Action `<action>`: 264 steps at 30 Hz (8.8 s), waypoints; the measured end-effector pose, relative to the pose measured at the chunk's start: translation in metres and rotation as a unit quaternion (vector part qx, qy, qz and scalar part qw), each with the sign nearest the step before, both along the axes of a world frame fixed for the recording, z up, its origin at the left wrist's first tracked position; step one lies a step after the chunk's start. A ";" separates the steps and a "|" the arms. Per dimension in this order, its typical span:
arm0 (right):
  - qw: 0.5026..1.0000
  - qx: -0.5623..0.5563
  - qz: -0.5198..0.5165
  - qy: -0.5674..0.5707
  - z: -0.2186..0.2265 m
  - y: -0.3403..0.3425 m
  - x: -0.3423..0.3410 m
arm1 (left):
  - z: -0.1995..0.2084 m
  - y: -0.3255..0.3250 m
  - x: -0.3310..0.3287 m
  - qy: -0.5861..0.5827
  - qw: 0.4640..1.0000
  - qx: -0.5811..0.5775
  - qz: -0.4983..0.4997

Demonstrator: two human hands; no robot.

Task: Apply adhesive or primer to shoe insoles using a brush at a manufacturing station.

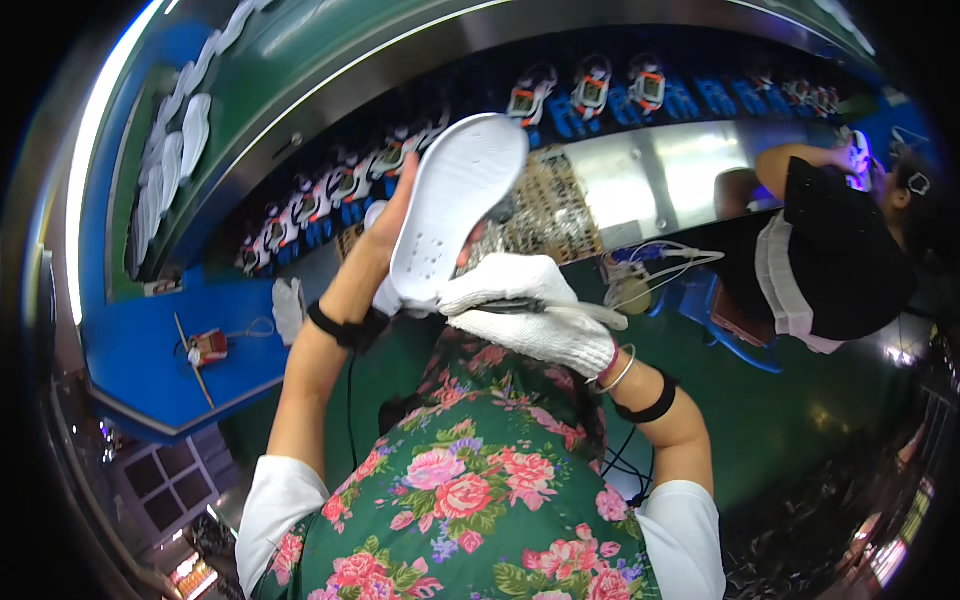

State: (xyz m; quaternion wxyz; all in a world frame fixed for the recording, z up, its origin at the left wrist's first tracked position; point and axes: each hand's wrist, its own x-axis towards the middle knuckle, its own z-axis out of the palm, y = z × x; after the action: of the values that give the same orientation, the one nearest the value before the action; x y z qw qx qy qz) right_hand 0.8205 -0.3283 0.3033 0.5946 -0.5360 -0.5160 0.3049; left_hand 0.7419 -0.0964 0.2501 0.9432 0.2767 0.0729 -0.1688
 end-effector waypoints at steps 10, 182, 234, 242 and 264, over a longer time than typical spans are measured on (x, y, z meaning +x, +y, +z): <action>0.972 -0.007 -0.225 -0.062 0.004 -0.008 0.021 | -0.027 -0.080 -0.031 0.013 0.970 0.032 0.240; 0.999 0.034 0.009 -0.014 0.004 -0.027 0.052 | 0.000 -0.033 0.050 -0.072 0.982 -0.130 0.115; 0.846 -0.008 -0.294 0.445 -0.069 -0.068 0.067 | 0.078 0.069 0.073 -0.074 0.449 0.674 0.582; 0.822 0.076 -0.192 0.530 -0.031 -0.051 0.093 | 0.012 0.024 -0.008 0.096 0.863 0.254 0.426; 0.951 0.102 -0.281 -0.078 0.035 -0.041 0.092 | 0.046 -0.146 0.053 0.014 0.945 -0.114 0.307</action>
State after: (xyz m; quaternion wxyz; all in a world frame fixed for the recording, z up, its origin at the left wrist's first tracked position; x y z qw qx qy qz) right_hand 0.9126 -0.3688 0.3379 0.6653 -0.6179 -0.4180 0.0286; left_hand 0.7945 -0.2423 0.2962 0.9735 0.1293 0.1476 0.1175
